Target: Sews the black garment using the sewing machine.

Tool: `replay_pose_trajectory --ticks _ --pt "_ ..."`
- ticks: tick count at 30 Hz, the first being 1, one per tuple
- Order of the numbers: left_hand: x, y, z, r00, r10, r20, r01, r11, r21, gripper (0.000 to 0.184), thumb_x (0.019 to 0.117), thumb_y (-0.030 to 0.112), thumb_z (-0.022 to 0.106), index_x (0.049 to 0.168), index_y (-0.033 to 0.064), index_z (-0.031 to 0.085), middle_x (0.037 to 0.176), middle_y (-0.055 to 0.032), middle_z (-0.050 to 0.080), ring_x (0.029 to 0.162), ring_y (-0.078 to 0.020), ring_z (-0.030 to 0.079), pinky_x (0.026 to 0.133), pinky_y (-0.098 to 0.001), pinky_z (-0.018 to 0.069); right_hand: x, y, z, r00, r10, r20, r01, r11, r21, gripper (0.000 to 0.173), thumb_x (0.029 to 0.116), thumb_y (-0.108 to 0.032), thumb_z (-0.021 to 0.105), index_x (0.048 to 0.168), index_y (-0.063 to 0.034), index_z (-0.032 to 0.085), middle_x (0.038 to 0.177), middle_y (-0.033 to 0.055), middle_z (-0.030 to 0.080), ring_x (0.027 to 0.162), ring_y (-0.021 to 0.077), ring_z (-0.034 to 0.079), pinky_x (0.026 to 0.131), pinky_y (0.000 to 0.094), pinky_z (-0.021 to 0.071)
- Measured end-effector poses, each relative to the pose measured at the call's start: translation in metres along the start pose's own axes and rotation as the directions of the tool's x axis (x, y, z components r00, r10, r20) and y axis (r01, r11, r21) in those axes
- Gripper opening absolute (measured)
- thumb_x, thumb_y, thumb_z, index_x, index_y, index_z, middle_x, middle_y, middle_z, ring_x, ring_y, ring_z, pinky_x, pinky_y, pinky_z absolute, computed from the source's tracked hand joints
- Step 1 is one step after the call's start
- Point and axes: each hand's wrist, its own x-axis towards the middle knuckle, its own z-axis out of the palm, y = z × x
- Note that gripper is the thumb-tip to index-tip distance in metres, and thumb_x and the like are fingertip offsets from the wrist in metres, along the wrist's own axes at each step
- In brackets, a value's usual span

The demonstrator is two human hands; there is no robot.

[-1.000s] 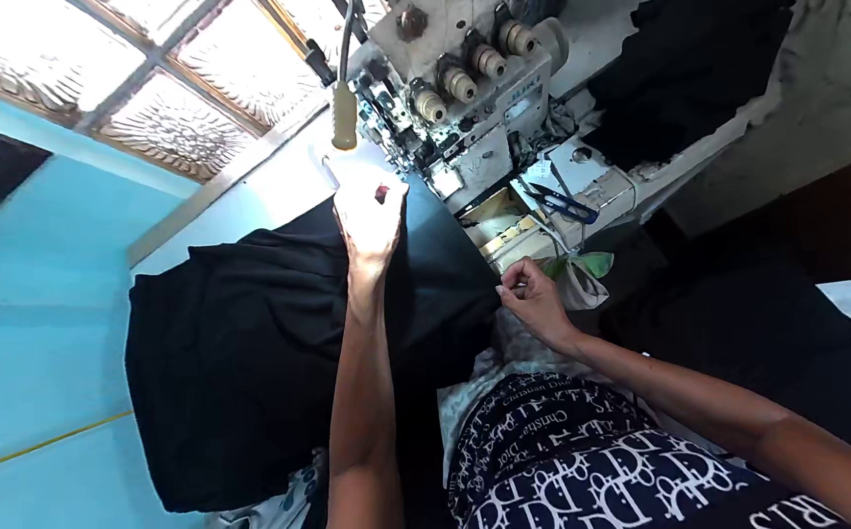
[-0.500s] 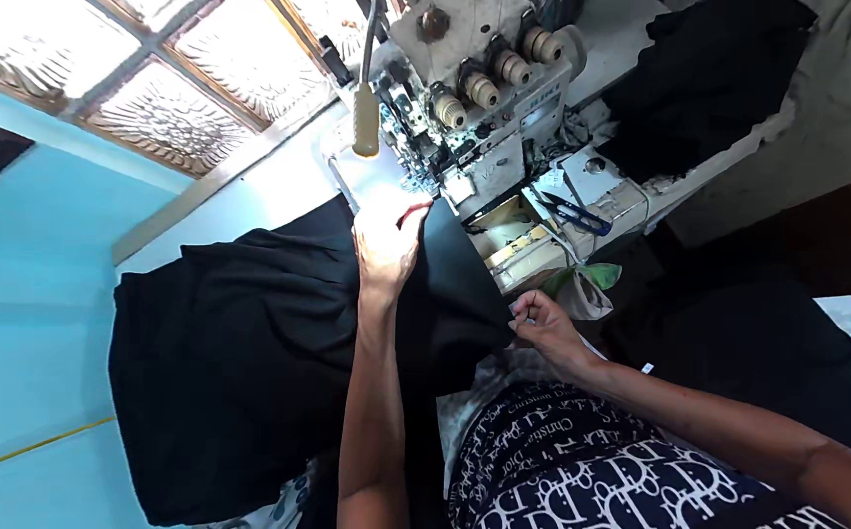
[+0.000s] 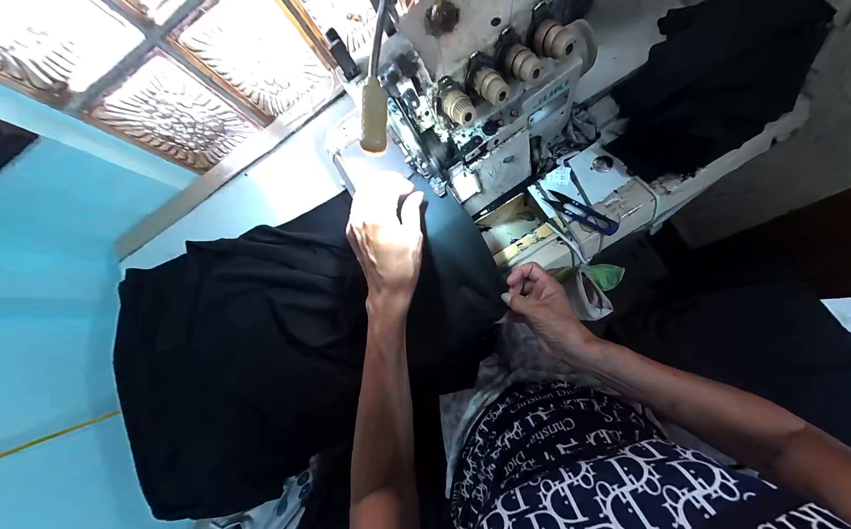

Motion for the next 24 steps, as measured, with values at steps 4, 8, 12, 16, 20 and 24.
replay_pose_trajectory --ticks 4,8,12,16,20,24 --pt "-0.043 0.042 -0.022 0.993 -0.013 0.115 0.008 0.999 0.044 0.026 0.1054 0.009 0.051 0.118 -0.0036 0.07 0.127 -0.0201 0.068 0.121 -0.0342 0.065 0.104 -0.0468 0.0511 0.019 -0.004 0.009 0.988 -0.143 0.063 0.148 0.986 -0.072 0.022 0.094 0.011 0.055 0.108 -0.0051 0.05 0.086 0.0019 0.054 0.066 0.0073 0.06 0.064 0.0275 0.059" --pt "-0.059 0.046 -0.011 0.979 -0.051 0.198 0.037 0.997 0.07 0.031 0.1062 0.012 0.05 0.127 -0.0043 0.068 0.14 -0.022 0.062 0.132 -0.0378 0.059 0.111 -0.0497 0.0452 0.035 -0.008 0.011 0.909 -0.39 0.147 0.417 0.843 -0.339 0.021 0.0945 0.002 0.059 0.112 -0.0072 0.052 0.095 0.0062 0.057 0.062 0.0075 0.054 0.052 0.0208 0.0483" --pt "-0.043 0.029 -0.009 0.959 -0.042 0.282 0.004 0.991 0.133 0.039 0.1089 0.016 0.044 0.14 -0.0029 0.058 0.149 -0.0207 0.054 0.139 -0.0371 0.052 0.115 -0.0527 0.0388 0.058 -0.019 0.02 0.706 -0.657 0.266 0.652 0.454 -0.607 0.028 0.0967 0.002 0.059 0.124 0.0027 0.064 0.109 0.0193 0.07 0.081 0.0214 0.07 0.071 0.0329 0.059" --pt "-0.017 0.005 0.009 0.977 -0.067 0.205 0.038 0.989 0.143 0.039 0.1075 0.019 0.044 0.133 -0.0035 0.065 0.141 -0.0217 0.061 0.136 -0.0377 0.056 0.115 -0.0535 0.0388 0.071 -0.032 0.031 0.643 -0.648 0.408 0.603 0.101 -0.791 0.031 0.0994 -0.001 0.055 0.126 -0.0028 0.071 0.098 0.021 0.068 0.071 0.0345 0.069 0.061 0.0466 0.0572" --pt "-0.002 -0.015 0.013 0.954 -0.167 0.249 0.125 0.976 0.177 0.044 0.1089 0.029 0.041 0.142 0.0069 0.061 0.151 -0.0128 0.055 0.146 -0.0393 0.043 0.116 -0.0662 0.0279 0.07 -0.037 0.038 0.631 -0.636 0.444 0.53 -0.065 -0.846 0.033 0.0984 -0.004 0.056 0.127 -0.0052 0.072 0.088 0.0189 0.07 0.063 0.0358 0.067 0.053 0.0473 0.0518" --pt "0.012 -0.031 0.014 0.972 -0.159 0.174 0.13 0.978 0.164 0.039 0.1064 0.027 0.049 0.132 0.0032 0.068 0.143 -0.0176 0.061 0.137 -0.0411 0.052 0.115 -0.0554 0.0357 0.066 -0.033 0.038 0.575 -0.655 0.491 0.545 -0.142 -0.826 0.028 0.0945 -0.002 0.058 0.117 -0.0051 0.075 0.077 0.0168 0.067 0.06 0.0348 0.065 0.052 0.046 0.0493"
